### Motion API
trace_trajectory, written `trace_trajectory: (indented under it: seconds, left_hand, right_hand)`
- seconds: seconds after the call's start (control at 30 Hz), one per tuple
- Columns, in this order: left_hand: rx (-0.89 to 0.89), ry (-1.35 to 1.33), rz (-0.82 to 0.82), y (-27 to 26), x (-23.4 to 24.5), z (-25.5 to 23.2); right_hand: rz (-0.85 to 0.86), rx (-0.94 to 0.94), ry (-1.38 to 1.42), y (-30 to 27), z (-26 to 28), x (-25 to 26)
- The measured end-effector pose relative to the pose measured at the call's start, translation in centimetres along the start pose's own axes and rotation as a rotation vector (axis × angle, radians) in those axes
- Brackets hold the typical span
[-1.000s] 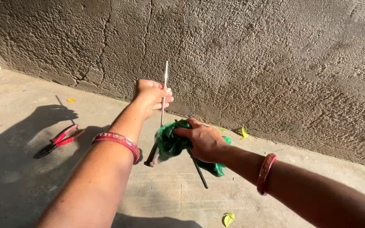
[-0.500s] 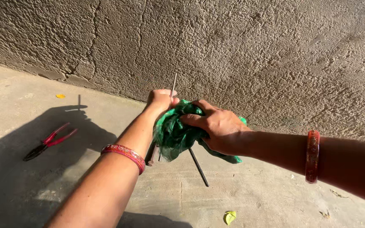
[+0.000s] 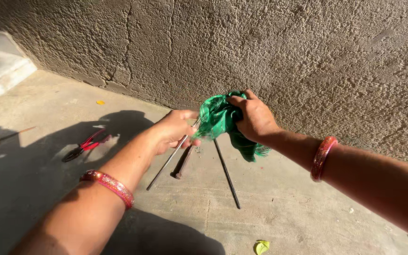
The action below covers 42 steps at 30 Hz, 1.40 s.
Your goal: The person cleans various metal tools by wiping them with a green cloth, handling a wrench, pliers, and several metal rods one at a time before placing them back into a plastic storage crate.
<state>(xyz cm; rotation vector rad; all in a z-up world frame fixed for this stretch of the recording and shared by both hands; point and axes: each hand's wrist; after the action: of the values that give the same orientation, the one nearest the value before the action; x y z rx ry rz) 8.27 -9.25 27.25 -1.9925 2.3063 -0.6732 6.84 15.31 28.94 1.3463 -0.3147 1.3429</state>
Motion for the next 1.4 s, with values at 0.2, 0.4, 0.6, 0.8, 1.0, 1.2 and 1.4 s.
trace_trajectory:
  seconds: [0.2,0.4,0.6,0.8,1.0,1.2,1.4]
  left_hand:
    - [0.123,-0.032,-0.284,0.1,-0.7,0.7]
    - [0.136,-0.350,-0.429,1.6,-3.1,3.2]
    - [0.174,-0.365,-0.591,4.0,-6.5,5.4]
    - [0.134,-0.868,-0.959,7.1,-3.1,7.9]
    - [0.249,-0.567,-0.561,9.2,-8.6,11.5]
    - [0.399,-0.324,-0.420,11.4,-19.1,15.4]
    - [0.365,-0.002,-0.360,13.3,-21.8,16.2]
  right_hand:
    - [0.337,-0.218,-0.014,-1.3,-5.5,-4.4]
    - [0.588,-0.278,-0.233,-2.2,-10.5,-1.7]
    - [0.471,-0.284,-0.168,-2.0,-13.6,1.9]
    - [0.833,-0.190,-0.358,-8.0,-17.1,2.4]
    - [0.681,-0.309,-0.151,-5.9,-18.1,2.2]
    - [0.488,-0.543,0.052,-4.2,-14.9,2.3]
    - [0.411,-0.644,0.134,-5.2,-14.6,0.9]
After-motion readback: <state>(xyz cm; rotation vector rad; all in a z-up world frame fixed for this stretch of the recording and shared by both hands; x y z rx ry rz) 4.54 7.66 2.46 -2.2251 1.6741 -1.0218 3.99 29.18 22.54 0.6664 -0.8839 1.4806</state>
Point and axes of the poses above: each hand's wrist, its own y-axis towards the middle knuckle, its own x-axis out of the back of the hand, z = x × y, and after that the axes turned 9 degrees about -z, right-handed
